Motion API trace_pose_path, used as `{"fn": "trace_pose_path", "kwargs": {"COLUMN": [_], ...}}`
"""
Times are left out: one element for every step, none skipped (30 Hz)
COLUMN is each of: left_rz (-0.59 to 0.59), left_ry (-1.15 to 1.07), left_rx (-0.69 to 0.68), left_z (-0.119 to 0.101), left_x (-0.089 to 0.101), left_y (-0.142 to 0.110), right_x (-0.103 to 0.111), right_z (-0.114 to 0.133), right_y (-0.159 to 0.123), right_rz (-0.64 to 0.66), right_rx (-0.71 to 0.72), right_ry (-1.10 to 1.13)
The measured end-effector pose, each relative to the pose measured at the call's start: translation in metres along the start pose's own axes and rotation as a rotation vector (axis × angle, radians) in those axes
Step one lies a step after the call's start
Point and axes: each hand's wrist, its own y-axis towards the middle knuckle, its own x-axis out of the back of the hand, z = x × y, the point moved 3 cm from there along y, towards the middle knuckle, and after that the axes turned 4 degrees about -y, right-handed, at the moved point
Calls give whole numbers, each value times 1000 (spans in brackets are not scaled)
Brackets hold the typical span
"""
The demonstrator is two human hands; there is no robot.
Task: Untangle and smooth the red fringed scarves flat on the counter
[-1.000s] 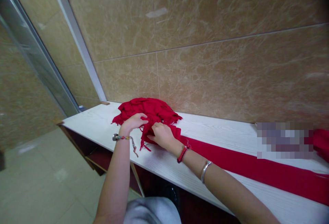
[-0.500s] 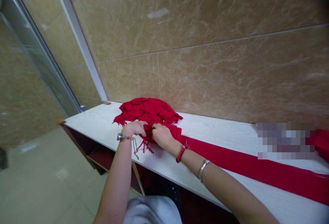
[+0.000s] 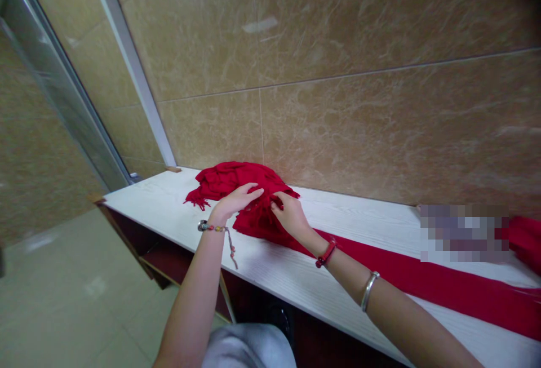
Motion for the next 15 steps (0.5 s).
{"fn": "trace_pose_path", "kwargs": {"left_rz": [-4, -16, -37, -64, -91, -106, -103, -76, -29, 21, 65, 87, 83, 57, 22], "left_ry": [-30, -56, -81, -103, -123, -142, -168, -209, -258, -306, -343, -357, -338, -280, -189], "left_rx": [-18, -36, -50, -59, -66, -70, -68, -65, -65, -67, -70, -75, -83, -89, -87], "left_z": [-4, -9, -13, -17, -22, -26, -30, -34, -37, -39, -40, -40, -39, -37, -34], "left_x": [-4, -8, -10, -12, -13, -14, -15, -17, -20, -23, -26, -29, -31, -33, -34], "left_y": [2, 3, 4, 5, 4, 4, 3, 1, 0, 0, 0, 1, 2, 5, 8], "right_x": [2, 4, 6, 8, 12, 17, 22, 29, 37, 46, 56, 66, 75, 84, 92], "right_z": [0, 2, 3, 5, 6, 6, 6, 4, 0, -5, -12, -20, -30, -41, -52], "right_y": [-2, -4, -5, -6, -6, -7, -7, -8, -9, -11, -15, -19, -26, -33, -42], "right_rz": [3, -2, -16, -36, -64, -93, -118, -140, -157, -173, -188, -203, -220, -234, -240], "right_rx": [13, 23, 27, 26, 21, 12, 2, -12, -29, -49, -74, -106, -146, -190, -236], "right_ry": [28, 50, 65, 72, 73, 75, 82, 91, 98, 103, 105, 104, 104, 106, 113]}}
